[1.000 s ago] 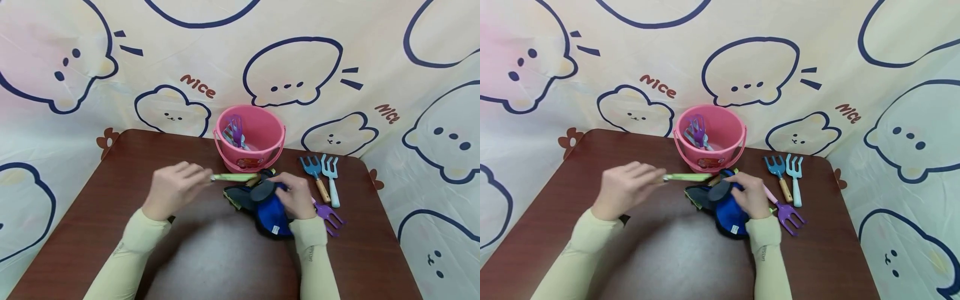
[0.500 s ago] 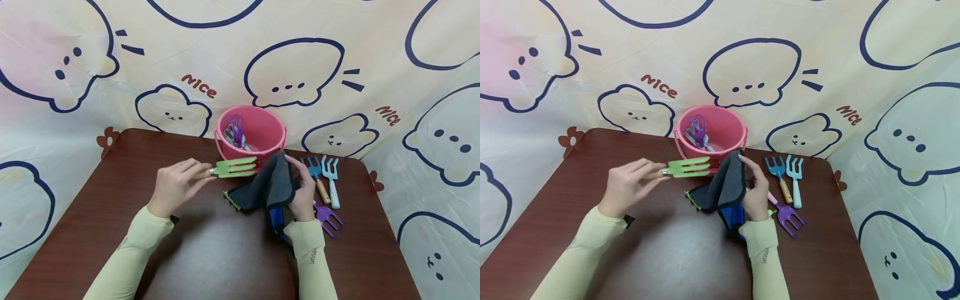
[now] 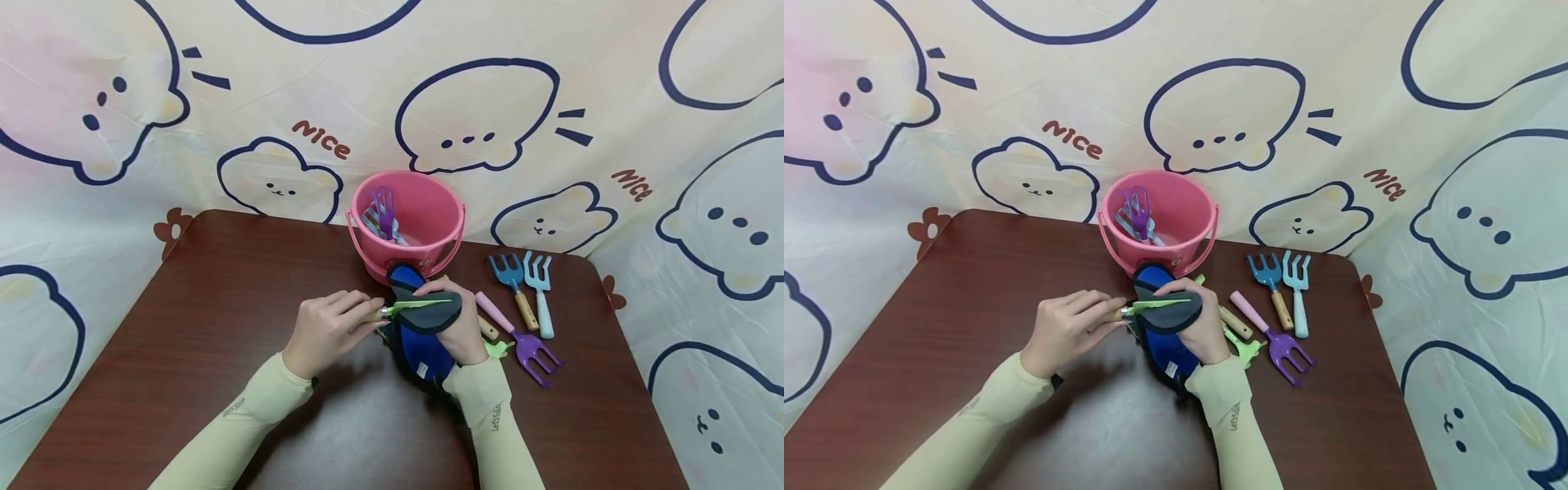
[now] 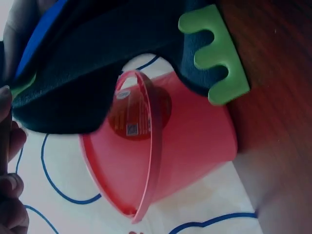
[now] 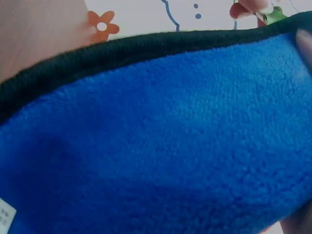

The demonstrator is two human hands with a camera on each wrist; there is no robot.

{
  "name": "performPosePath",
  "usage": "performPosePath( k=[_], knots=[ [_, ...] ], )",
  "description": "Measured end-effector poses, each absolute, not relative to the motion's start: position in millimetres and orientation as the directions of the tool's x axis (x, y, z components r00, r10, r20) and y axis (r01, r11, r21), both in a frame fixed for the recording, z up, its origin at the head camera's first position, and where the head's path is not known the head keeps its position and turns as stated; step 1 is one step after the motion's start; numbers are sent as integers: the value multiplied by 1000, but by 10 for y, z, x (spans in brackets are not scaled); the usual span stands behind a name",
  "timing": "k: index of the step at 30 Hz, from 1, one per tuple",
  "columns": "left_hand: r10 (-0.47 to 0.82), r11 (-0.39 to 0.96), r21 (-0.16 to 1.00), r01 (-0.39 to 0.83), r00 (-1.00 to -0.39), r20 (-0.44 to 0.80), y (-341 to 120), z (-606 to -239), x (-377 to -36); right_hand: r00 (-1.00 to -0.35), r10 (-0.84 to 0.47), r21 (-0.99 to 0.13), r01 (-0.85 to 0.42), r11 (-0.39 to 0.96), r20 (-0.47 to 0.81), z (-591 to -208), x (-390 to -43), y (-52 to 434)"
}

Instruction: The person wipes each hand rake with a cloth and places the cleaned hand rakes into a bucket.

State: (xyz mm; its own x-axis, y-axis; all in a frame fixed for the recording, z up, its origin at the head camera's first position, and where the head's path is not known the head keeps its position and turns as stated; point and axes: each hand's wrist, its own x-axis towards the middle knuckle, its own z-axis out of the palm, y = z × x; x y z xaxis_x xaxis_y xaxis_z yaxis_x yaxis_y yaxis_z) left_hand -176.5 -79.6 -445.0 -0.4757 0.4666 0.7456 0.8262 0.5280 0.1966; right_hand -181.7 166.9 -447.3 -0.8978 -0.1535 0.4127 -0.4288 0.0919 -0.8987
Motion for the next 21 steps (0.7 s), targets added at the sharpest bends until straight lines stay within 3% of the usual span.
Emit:
performPosePath(
  k=[15, 21],
  knots=[
    [487, 521, 182, 834, -465, 739, -803, -4436, -1804, -896, -225, -880, -428, 207, 383, -4385, -1841, 1952],
    [471, 533, 175, 828, -462, 751, -870, -4412, -1834, -876, -189, -854, -477, 205, 444, -4404, -1884, 2173]
  ],
)
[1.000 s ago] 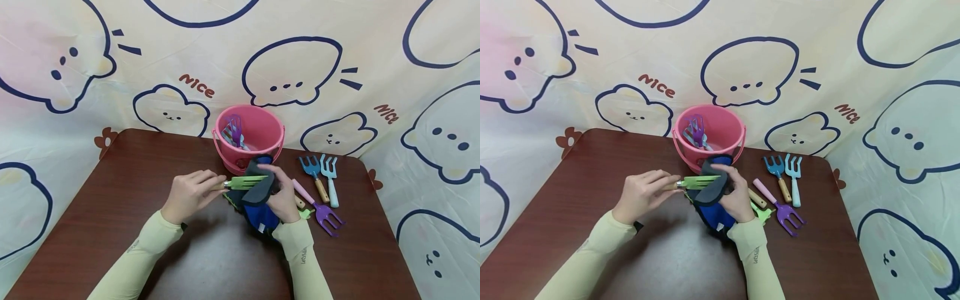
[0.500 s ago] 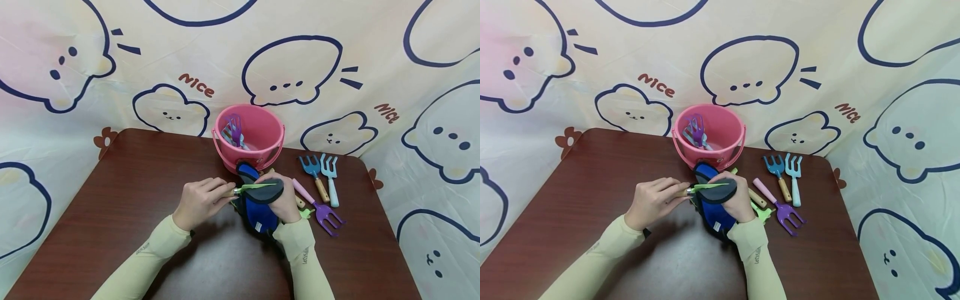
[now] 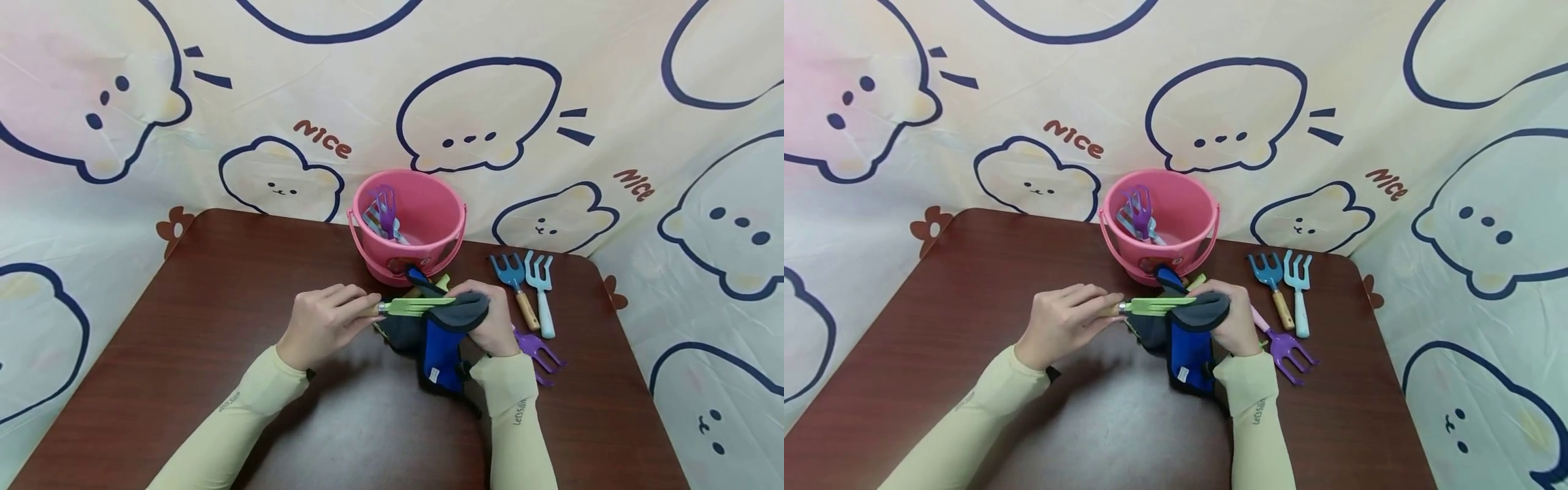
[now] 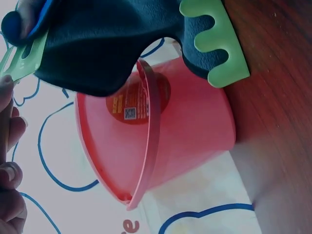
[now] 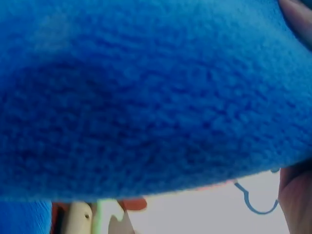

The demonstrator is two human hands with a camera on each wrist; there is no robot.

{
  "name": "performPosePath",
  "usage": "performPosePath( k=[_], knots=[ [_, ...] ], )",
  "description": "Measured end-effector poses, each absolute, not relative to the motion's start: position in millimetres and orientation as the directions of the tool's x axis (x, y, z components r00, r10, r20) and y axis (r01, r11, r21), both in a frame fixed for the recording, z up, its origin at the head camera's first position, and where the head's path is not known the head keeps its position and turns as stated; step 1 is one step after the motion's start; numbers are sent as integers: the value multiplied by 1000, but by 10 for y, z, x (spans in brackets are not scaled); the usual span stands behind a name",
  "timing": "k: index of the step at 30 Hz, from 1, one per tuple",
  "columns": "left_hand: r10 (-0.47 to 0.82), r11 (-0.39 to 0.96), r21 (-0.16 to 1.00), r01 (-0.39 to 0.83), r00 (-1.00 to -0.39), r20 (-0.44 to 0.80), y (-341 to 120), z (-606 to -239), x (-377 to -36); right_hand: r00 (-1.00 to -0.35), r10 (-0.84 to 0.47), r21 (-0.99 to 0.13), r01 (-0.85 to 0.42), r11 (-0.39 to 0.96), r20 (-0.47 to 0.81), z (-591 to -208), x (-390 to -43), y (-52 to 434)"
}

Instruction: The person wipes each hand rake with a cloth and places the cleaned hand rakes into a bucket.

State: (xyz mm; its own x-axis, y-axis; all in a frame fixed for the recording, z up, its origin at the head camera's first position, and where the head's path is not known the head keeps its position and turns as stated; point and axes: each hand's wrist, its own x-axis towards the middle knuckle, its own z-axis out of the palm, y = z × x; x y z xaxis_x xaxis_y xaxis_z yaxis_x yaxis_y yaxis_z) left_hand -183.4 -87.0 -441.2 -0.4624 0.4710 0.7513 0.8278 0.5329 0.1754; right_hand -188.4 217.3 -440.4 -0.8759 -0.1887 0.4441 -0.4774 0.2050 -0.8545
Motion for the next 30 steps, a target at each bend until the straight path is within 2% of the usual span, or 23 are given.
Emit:
performPosePath(
  k=[3, 7, 10, 13, 16, 20, 25, 30],
  knots=[
    [421, 535, 216, 817, -479, 770, -919, -4387, -1862, -877, -65, -873, -480, 84, 476, -4407, -1900, 2305],
    [308, 531, 308, 789, -519, 797, -968, -4352, -1880, -891, 114, -867, -454, -207, 440, -4392, -1919, 2364],
    [246, 522, 388, 760, -569, 784, -934, -4369, -1860, -902, 101, -843, -429, -326, 420, -4422, -1936, 2224],
    [204, 500, 480, 721, -636, 744, -834, -4425, -1813, -909, -11, -843, -382, -378, 417, -4506, -1936, 1963],
    [198, 461, 560, 688, -695, 691, -707, -4505, -1754, -913, -109, -867, -328, -376, 392, -4578, -1913, 1696],
    [262, 448, 595, 667, -734, 626, -576, -4607, -1699, -926, -108, -896, -313, -314, 361, -4597, -1886, 1514],
    [305, 459, 573, 679, -726, 616, -552, -4652, -1694, -952, -120, -948, -256, -188, 281, -4554, -1880, 1587],
    [371, 468, 499, 730, -674, 638, -606, -4644, -1744, -957, -159, -962, -260, 89, 244, -4523, -1922, 1765]
  ],
)
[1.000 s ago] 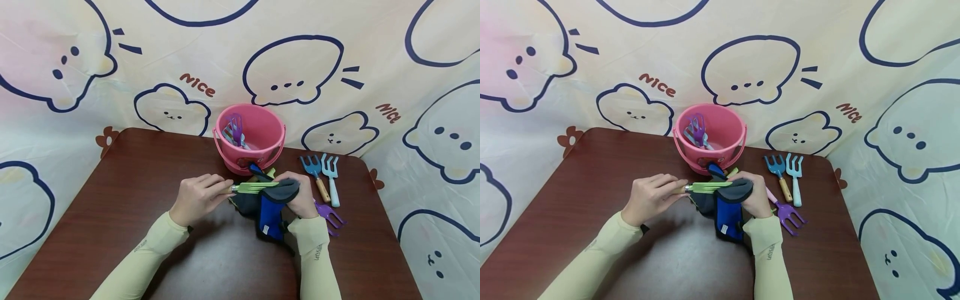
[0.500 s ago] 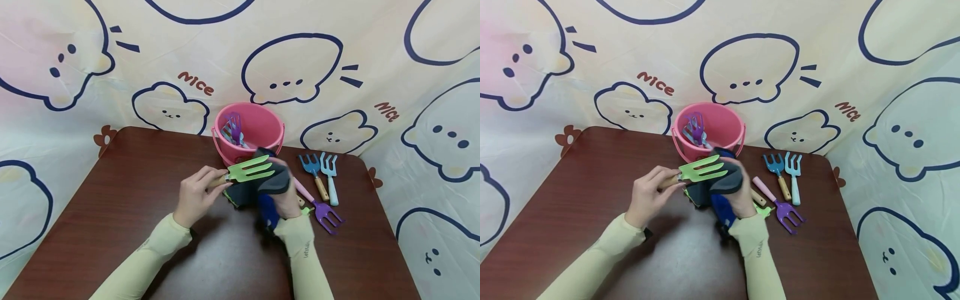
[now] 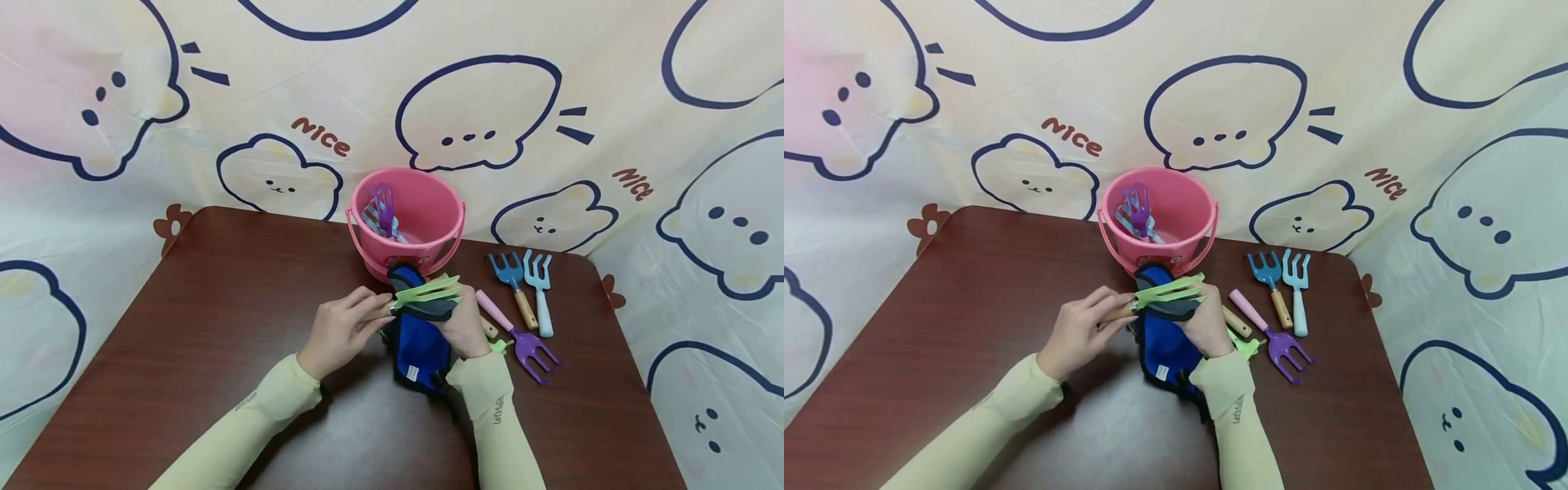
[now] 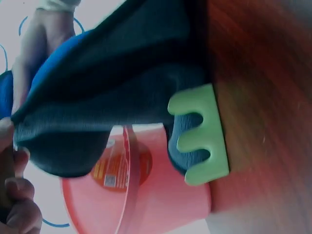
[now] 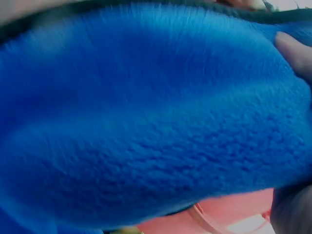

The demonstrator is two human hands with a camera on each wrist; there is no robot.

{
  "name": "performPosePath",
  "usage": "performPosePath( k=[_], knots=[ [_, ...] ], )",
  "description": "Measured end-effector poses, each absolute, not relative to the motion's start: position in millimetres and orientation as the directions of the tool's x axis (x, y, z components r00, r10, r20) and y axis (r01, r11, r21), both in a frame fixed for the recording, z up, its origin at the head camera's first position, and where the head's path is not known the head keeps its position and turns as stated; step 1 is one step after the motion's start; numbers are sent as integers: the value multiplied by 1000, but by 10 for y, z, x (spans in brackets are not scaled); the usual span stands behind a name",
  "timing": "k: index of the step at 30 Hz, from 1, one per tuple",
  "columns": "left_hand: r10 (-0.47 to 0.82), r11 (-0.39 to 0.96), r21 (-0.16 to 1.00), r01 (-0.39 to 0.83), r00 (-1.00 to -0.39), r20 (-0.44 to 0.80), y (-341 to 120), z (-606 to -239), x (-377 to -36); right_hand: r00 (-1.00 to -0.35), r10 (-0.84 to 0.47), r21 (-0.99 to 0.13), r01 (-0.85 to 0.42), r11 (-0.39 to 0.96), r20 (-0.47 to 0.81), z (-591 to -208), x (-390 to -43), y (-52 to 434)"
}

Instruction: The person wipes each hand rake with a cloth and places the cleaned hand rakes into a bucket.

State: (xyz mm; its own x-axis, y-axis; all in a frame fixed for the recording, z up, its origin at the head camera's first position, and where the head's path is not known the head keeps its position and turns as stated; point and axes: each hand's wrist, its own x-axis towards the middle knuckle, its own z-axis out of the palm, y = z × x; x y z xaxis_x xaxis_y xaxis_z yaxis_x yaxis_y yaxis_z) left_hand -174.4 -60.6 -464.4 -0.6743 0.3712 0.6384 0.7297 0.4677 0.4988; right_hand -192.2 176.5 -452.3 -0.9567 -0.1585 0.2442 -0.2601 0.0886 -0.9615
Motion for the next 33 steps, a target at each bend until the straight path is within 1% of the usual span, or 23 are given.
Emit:
performPosePath(
  k=[2, 4, 10, 13, 16, 18, 19, 21, 26, 28, 30, 33],
  knots=[
    [400, 477, 458, 750, -649, 647, -642, -4620, -1771, -956, -158, -948, -274, 162, 249, -4518, -1939, 1834],
    [416, 490, 431, 758, -638, 648, -685, -4593, -1792, -953, -152, -939, -287, 189, 260, -4514, -1953, 1902],
    [428, 502, 440, 744, -656, 621, -783, -4545, -1827, -950, -65, -939, -310, 149, 304, -4496, -1955, 2093],
    [423, 511, 444, 736, -665, 616, -815, -4526, -1844, -952, -4, -949, -307, 67, 307, -4479, -1955, 2184],
    [386, 514, 470, 718, -683, 620, -851, -4506, -1866, -940, 133, -943, -325, -76, 314, -4453, -1961, 2292],
    [349, 505, 508, 698, -703, 620, -870, -4496, -1877, -920, 225, -920, -358, -160, 319, -4433, -1959, 2361],
    [330, 496, 532, 687, -715, 616, -877, -4495, -1880, -914, 251, -905, -373, -206, 320, -4421, -1955, 2385],
    [298, 471, 587, 658, -745, 596, -887, -4500, -1878, -907, 250, -870, -403, -285, 338, -4417, -1951, 2401],
    [297, 347, 752, 560, -826, 478, -826, -4494, -1837, -910, 132, -788, -408, -461, 394, -4479, -1965, 2221],
    [308, 280, 804, 524, -842, 442, -757, -4505, -1808, -911, 87, -786, -393, -477, 403, -4520, -1963, 2053],
    [320, 224, 829, 512, -842, 434, -667, -4547, -1772, -919, 52, -796, -365, -483, 390, -4566, -1938, 1839],
    [356, 172, 837, 519, -825, 439, -513, -4658, -1692, -951, 19, -850, -285, -443, 309, -4609, -1869, 1506]
  ],
)
